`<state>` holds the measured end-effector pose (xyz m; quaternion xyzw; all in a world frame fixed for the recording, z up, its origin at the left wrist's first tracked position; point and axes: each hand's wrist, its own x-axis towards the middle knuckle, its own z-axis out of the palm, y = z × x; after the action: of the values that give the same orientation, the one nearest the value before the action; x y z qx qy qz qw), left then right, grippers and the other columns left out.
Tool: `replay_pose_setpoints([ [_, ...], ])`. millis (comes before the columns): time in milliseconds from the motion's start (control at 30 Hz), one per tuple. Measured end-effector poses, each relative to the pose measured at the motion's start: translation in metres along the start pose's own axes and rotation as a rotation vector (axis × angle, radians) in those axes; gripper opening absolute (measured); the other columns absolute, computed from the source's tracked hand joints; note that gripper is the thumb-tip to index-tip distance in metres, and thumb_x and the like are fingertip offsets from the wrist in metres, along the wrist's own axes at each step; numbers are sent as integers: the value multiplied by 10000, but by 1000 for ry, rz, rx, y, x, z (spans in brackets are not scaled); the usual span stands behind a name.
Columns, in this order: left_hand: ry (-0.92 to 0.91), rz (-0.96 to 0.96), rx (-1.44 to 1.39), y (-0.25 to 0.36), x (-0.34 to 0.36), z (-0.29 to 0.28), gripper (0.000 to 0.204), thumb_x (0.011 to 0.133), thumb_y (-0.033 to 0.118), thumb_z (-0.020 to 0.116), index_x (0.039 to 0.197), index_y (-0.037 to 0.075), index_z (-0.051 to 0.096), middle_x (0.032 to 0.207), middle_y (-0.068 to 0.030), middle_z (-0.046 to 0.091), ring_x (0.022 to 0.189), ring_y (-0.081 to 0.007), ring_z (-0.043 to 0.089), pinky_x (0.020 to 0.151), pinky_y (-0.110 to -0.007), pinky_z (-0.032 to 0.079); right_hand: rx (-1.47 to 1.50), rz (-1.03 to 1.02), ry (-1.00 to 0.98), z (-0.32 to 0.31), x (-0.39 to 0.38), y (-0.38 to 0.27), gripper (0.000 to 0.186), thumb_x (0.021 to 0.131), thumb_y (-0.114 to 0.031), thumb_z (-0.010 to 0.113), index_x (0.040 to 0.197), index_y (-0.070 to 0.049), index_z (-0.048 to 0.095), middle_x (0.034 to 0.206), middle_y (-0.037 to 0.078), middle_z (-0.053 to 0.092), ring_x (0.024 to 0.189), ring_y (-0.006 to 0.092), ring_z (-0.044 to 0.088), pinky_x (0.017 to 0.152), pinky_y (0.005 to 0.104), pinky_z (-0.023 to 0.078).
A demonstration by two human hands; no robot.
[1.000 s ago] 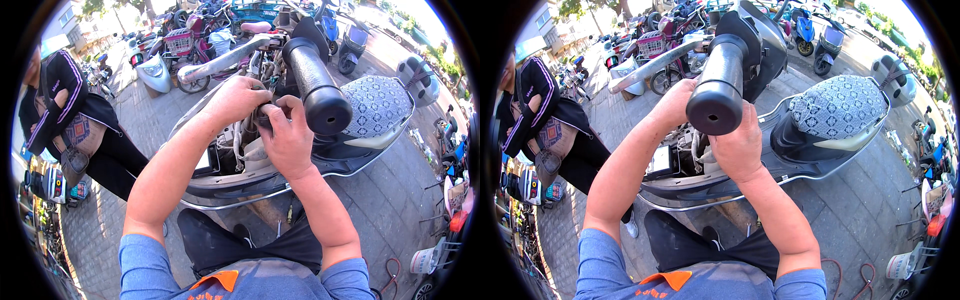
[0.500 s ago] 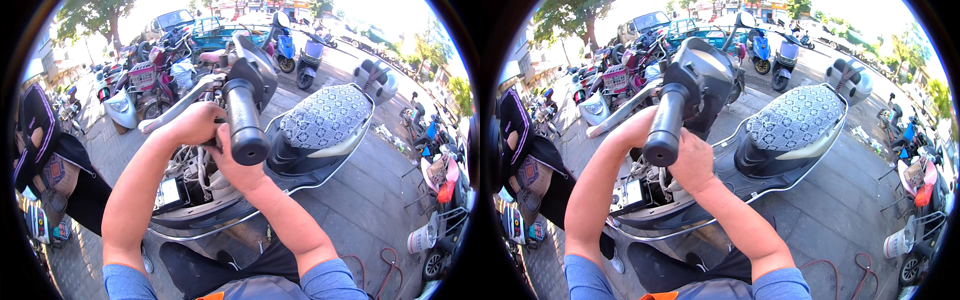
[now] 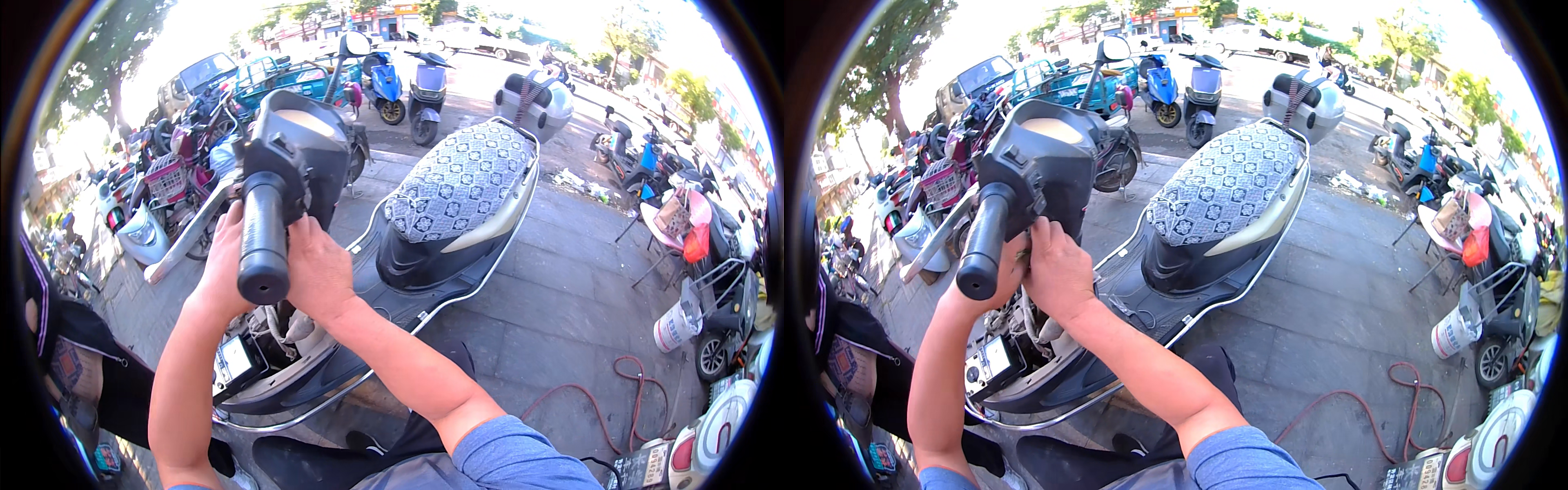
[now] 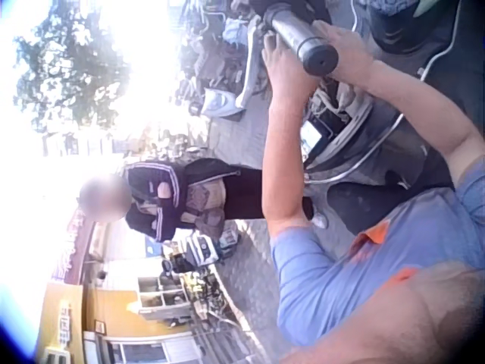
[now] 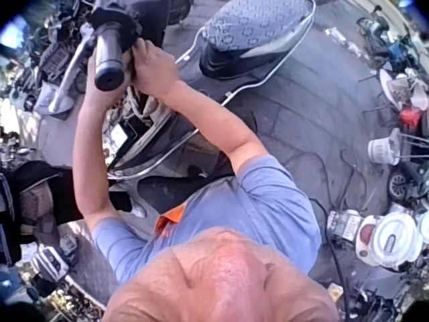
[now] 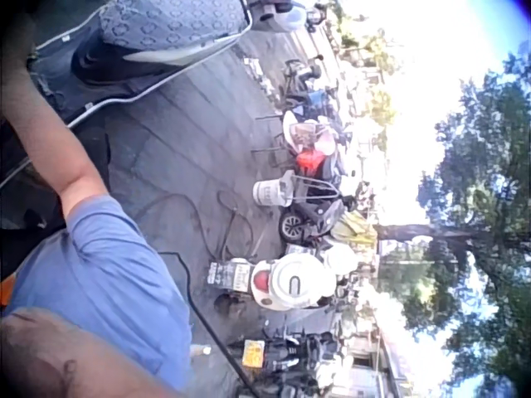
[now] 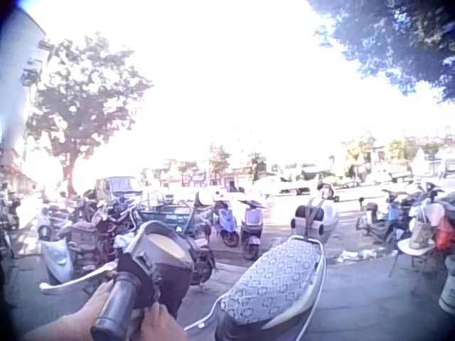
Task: The person works on the wiring harness of a motorcycle by cutting wires with scissors and applying electrical tape to the connections.
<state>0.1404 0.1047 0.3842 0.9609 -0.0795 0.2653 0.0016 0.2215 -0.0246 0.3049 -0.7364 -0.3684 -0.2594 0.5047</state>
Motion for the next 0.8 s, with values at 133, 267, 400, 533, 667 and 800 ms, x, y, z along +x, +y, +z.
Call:
replay_pose_setpoints([
  [133, 200, -232, -188, 33, -19, 15, 207, 923, 27, 723, 1123, 33, 777, 1005, -200, 686, 997, -418, 688, 885, -512, 533, -45, -90, -72, 4, -1, 8, 534, 894, -87, 743, 1374, -50, 511, 1107, 178, 645, 1009, 389, 726, 802, 488, 630],
  [267, 243, -255, -107, 35, -28, 20, 171, 931, 8, 737, 1099, 23, 761, 994, -165, 681, 978, -395, 695, 873, -483, 544, 80, -70, -228, -5, 3, 2, 315, 914, -46, 696, 1220, -58, 621, 1186, 196, 640, 1142, 421, 674, 978, 512, 577],
  [400, 253, -202, -63, 33, -35, 31, 144, 977, 16, 714, 1121, 21, 707, 1046, -163, 673, 974, -417, 682, 862, -478, 540, 176, -104, -300, -9, 7, 11, 417, 892, -13, 708, 1304, -66, 673, 1213, 209, 643, 1173, 451, 656, 1043, 528, 541],
  [533, 299, -112, -46, 26, -38, 44, 172, 996, 11, 708, 1165, 29, 680, 1109, -149, 667, 996, -431, 672, 877, -488, 532, 225, -112, -343, -17, 16, 27, 446, 871, -7, 705, 1312, -52, 665, 1187, 221, 670, 1182, 445, 655, 1038, 520, 545],
  [667, 331, -51, 34, 14, -50, 41, 217, 978, -32, 705, 1186, 27, 686, 1145, -149, 668, 1042, -443, 673, 907, -501, 526, 425, -46, -461, -17, 27, 19, 409, 881, -25, 666, 1288, -58, 658, 1191, 241, 703, 1173, 432, 679, 1017, 509, 553],
  [800, 312, -10, 35, 7, -57, 47, 274, 964, -17, 735, 1229, 38, 692, 1189, -157, 688, 1091, -462, 706, 898, -518, 563, 633, 236, -433, -4, 33, 32, 372, 909, -138, 693, 1225, 57, 707, 1040, 211, 765, 976, 265, 746, 887, 405, 588],
])
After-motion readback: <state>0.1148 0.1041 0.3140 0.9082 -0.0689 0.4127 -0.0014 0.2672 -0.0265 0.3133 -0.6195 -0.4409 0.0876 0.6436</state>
